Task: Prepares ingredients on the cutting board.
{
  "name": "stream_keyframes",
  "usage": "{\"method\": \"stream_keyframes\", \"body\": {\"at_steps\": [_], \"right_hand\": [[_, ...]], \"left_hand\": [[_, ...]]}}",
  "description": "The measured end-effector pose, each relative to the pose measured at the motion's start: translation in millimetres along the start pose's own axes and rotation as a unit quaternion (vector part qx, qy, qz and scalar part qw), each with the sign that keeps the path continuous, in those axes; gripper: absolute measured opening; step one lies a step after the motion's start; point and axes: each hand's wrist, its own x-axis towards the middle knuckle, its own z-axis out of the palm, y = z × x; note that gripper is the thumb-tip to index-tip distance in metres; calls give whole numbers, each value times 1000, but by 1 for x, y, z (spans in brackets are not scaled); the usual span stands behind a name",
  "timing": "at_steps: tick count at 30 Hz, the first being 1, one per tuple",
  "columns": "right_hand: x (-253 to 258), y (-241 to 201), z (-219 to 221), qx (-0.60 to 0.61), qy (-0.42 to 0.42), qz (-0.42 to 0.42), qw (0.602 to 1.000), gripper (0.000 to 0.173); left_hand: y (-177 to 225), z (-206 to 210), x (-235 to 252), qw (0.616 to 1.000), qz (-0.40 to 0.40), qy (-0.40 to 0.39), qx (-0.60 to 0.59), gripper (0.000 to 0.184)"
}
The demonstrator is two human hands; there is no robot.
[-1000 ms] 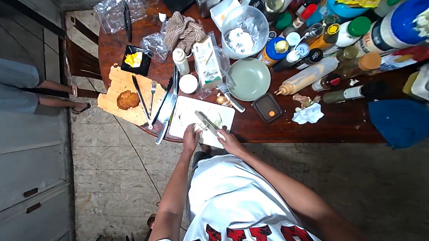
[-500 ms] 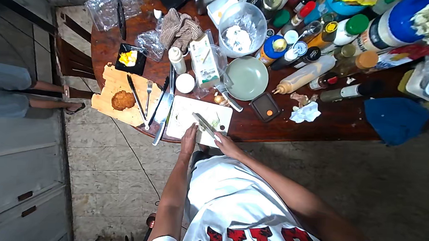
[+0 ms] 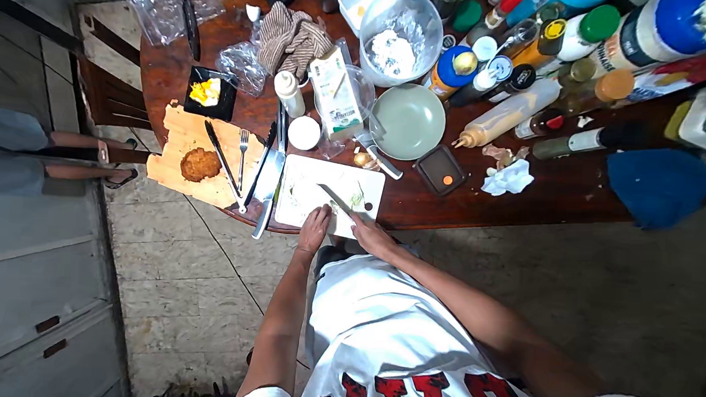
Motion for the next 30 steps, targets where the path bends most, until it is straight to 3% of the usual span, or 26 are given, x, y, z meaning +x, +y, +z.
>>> {"method": "stream_keyframes", "body": {"at_steps": [7, 13, 30], "right_hand": [[8, -14, 1, -47, 4, 33, 998, 41], [20, -15, 17, -57, 52, 29, 997, 38], [7, -18, -11, -51, 19, -14, 998, 40]], "left_hand": [[-11, -7, 8, 998, 56, 7, -16, 26], [-11, -8, 13, 998, 59, 5, -11, 25], [-8, -7, 18, 999, 37, -1, -12, 20]]}}
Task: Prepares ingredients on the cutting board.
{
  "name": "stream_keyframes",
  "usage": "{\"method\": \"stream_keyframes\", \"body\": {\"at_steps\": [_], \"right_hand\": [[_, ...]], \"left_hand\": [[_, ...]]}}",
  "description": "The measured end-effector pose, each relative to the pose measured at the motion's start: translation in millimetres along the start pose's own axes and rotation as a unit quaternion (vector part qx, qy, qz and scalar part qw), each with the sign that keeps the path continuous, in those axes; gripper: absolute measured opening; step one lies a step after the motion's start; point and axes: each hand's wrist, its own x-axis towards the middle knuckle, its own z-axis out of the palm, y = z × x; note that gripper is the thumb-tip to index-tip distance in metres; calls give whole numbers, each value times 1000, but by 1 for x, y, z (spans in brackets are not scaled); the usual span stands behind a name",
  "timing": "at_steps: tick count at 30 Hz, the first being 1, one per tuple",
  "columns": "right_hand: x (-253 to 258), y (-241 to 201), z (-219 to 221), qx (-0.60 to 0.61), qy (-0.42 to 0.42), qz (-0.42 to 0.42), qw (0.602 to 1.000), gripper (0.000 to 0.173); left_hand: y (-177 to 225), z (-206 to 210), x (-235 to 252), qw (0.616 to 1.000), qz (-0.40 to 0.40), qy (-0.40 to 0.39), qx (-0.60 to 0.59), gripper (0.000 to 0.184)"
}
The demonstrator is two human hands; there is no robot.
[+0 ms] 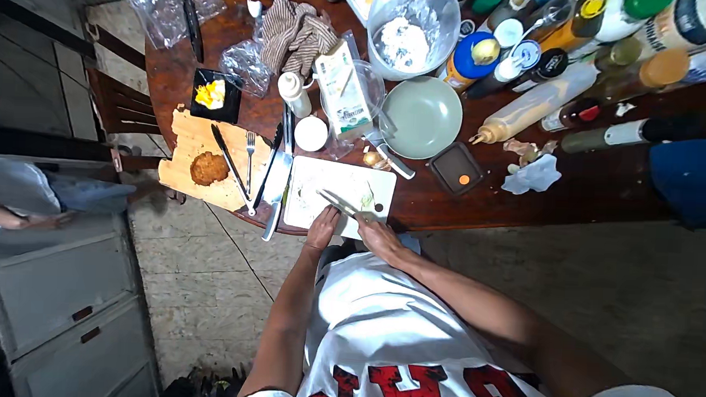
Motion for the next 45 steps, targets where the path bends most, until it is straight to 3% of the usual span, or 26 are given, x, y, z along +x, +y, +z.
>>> {"method": "stream_keyframes", "body": {"at_steps": [5, 26, 37, 45], "right_hand": [[23, 10, 9, 24, -11, 3, 1000, 39], [25, 10, 8, 43, -19, -13, 999, 37], [37, 12, 22, 30, -4, -4, 1000, 32], [37, 9, 18, 23, 1, -1, 1000, 31]], "left_hand": [[4, 0, 0, 1000, -23, -8, -13, 20], [4, 3, -3, 999, -45, 2, -28, 14], [6, 4, -12, 999, -45, 18, -4, 29], [10, 1, -9, 998, -57, 33, -8, 27]]}}
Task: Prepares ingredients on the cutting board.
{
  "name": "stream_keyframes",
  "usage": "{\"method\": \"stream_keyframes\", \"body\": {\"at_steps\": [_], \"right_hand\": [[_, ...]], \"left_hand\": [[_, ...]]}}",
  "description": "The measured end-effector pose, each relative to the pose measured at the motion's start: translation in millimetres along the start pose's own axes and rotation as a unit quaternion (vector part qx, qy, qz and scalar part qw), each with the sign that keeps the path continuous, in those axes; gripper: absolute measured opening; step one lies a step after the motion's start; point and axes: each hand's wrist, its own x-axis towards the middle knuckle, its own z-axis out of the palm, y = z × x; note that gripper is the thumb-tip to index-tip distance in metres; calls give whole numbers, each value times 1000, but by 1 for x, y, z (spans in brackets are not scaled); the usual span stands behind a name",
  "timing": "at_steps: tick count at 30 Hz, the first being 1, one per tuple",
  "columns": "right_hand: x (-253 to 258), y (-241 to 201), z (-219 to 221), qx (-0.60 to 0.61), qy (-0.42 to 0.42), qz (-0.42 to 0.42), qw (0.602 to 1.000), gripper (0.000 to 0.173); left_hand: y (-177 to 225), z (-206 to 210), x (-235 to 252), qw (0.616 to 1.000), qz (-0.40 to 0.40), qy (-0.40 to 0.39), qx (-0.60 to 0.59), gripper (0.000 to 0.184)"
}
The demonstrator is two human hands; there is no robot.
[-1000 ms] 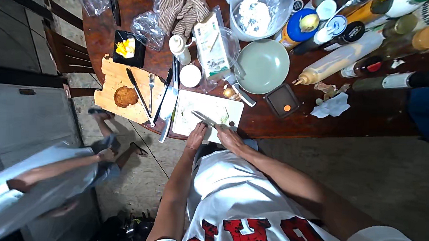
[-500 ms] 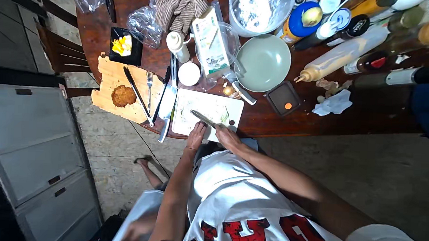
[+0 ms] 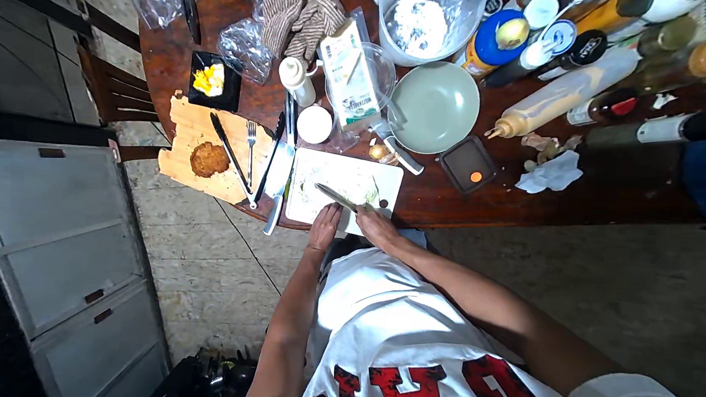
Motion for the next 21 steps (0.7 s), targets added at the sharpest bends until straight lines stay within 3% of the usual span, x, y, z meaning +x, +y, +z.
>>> {"method": "stream_keyframes", "body": {"at_steps": [10, 21], "right_hand": [[-34, -6, -23, -28, -30, -20, 999, 34], [3, -8, -1, -17, -12, -6, 1000, 29]], "left_hand": [[0, 1, 1, 1000, 4, 9, 2, 16], [0, 4, 3, 1000, -11, 26, -14, 14]]}}
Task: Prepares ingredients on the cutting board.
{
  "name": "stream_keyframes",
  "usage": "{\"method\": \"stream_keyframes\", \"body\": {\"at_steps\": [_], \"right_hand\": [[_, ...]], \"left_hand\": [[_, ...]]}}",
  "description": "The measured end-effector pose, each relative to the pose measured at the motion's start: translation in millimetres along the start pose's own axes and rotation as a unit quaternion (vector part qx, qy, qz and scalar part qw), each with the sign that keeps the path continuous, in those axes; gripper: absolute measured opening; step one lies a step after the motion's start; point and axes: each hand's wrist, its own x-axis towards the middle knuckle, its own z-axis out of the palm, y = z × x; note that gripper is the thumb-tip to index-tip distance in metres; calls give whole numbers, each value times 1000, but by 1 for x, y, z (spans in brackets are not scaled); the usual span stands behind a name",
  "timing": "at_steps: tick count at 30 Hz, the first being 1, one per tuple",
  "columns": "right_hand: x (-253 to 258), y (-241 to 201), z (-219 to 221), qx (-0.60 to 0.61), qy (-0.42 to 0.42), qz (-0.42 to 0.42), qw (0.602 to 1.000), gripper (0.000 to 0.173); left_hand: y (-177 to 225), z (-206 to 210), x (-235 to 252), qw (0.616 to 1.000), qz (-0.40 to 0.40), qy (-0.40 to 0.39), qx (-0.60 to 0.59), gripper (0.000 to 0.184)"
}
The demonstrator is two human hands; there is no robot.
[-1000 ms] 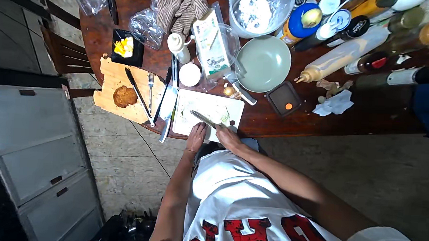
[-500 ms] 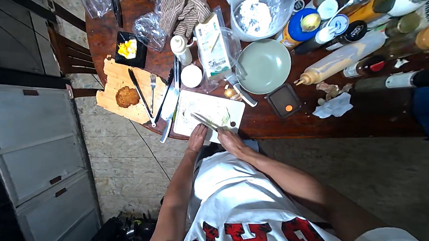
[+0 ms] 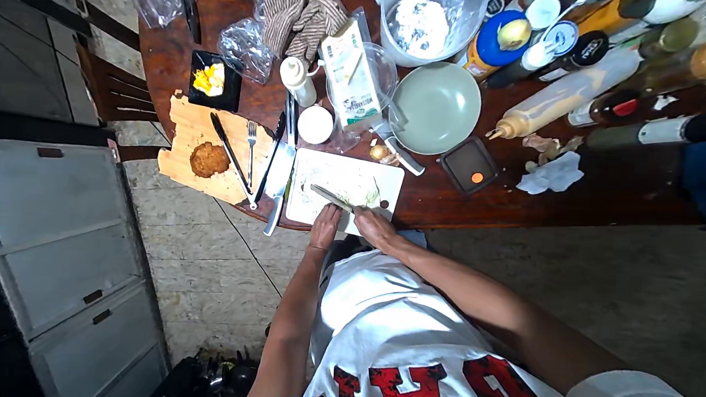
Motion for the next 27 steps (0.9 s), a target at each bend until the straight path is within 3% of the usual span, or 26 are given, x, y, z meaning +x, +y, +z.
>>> {"method": "stream_keyframes", "body": {"at_steps": [10, 17, 22, 27], "right_hand": [[-31, -5, -24, 7, -34, 1, 999, 33], [6, 3, 2, 4, 7, -8, 1000, 28], [7, 2, -1, 7, 7, -5, 1000, 28], [-12, -3, -17, 5, -18, -14, 1000, 30]], "left_hand": [[-1, 2, -2, 1000, 4, 5, -2, 13], [2, -1, -1, 1000, -12, 3, -17, 16], [1, -4, -6, 999, -7, -16, -27, 23], [0, -5, -4, 1000, -8, -14, -21, 17]]}}
